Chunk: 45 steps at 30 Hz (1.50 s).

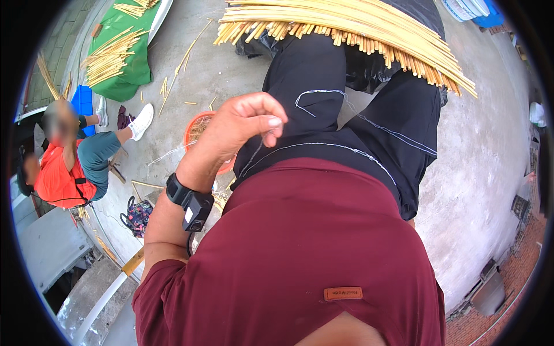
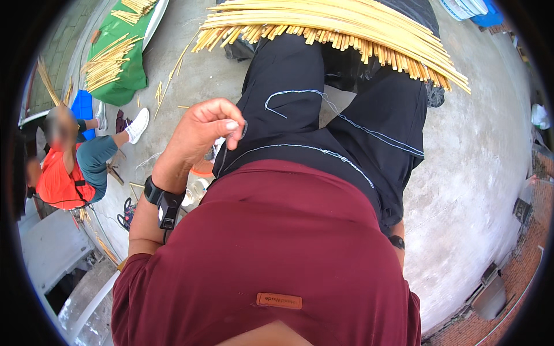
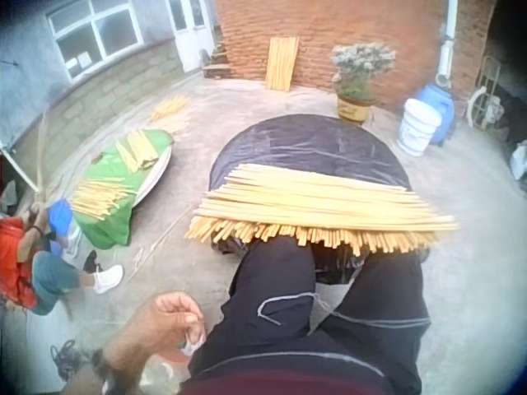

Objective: The person prepares a bundle of bamboo strips by arranging them on their lap, then uses a ball of thread and scissors to cut and tie the strips together. They repeatedly wrap and knot the thread around the bundle to secure it.

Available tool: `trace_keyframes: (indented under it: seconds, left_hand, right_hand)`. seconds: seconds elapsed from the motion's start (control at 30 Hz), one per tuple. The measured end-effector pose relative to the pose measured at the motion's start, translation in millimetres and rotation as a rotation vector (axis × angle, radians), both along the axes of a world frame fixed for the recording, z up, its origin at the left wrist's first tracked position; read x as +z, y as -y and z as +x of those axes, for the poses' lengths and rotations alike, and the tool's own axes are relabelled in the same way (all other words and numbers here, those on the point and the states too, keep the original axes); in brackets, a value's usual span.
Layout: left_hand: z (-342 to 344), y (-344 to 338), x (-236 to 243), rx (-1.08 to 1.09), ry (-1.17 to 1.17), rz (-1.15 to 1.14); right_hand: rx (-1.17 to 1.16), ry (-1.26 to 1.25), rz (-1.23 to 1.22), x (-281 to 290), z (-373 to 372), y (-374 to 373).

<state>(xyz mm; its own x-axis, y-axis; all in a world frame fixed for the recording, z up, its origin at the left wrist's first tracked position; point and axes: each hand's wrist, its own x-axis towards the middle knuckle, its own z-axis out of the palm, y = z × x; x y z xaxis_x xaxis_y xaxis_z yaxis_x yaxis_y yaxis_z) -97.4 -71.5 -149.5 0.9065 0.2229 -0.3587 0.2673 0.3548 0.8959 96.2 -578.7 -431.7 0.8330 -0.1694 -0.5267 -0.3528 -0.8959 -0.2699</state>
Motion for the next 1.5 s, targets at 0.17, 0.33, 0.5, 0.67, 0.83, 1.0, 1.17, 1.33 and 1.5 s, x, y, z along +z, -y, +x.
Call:
trace_keyframes:
  seconds: [0.17, 0.33, 0.5, 0.67, 0.83, 1.0, 1.17, 1.33, 1.5]
  left_hand:
    - [111.7, 70.7, 24.0, -0.582, 0.21, 0.698]
    - [122.3, 74.0, -0.1, -0.757, 0.159, 0.775]
    - [52.2, -23.4, -0.6, -0.184, -0.202, 0.446]
    - [-123.6, -151.3, -12.7, 0.432, -0.569, 0.525]
    - [-277.6, -192.2, -76.3, 0.77, -0.959, 0.59]
    - [-310.9, -197.5, -153.9, 1.068, -1.045, 0.512]
    - [-271.9, -209.1, -187.1, 1.166, -0.838, 0.465]
    - [-233.4, -242.6, -187.4, 1.242, -0.59, 0.506]
    - [-235.6, -252.9, -194.5, 1.103, -0.613, 0.461]
  right_hand:
    - [0.034, 0.005, -0.03, 1.0, -0.8, -11.0]
    - [0.068, 0.001, -0.065, -7.0, -8.8, -8.4]
    - [0.087, -0.009, -0.084, -14.0, -10.1, -7.3]
    - [0.089, -0.011, -0.122, -18.5, -4.0, -0.7]
    - [0.093, -0.007, -0.14, -20.9, -1.7, 3.3]
    - [0.085, 0.006, -0.148, -18.4, -2.1, 4.4]
    - [0.072, 0.025, -0.154, -15.5, -3.0, 7.9]
    - [0.053, 0.041, -0.152, -9.9, -4.5, 16.1]
    - [-0.006, 0.085, -0.092, -4.4, -2.4, 32.8]
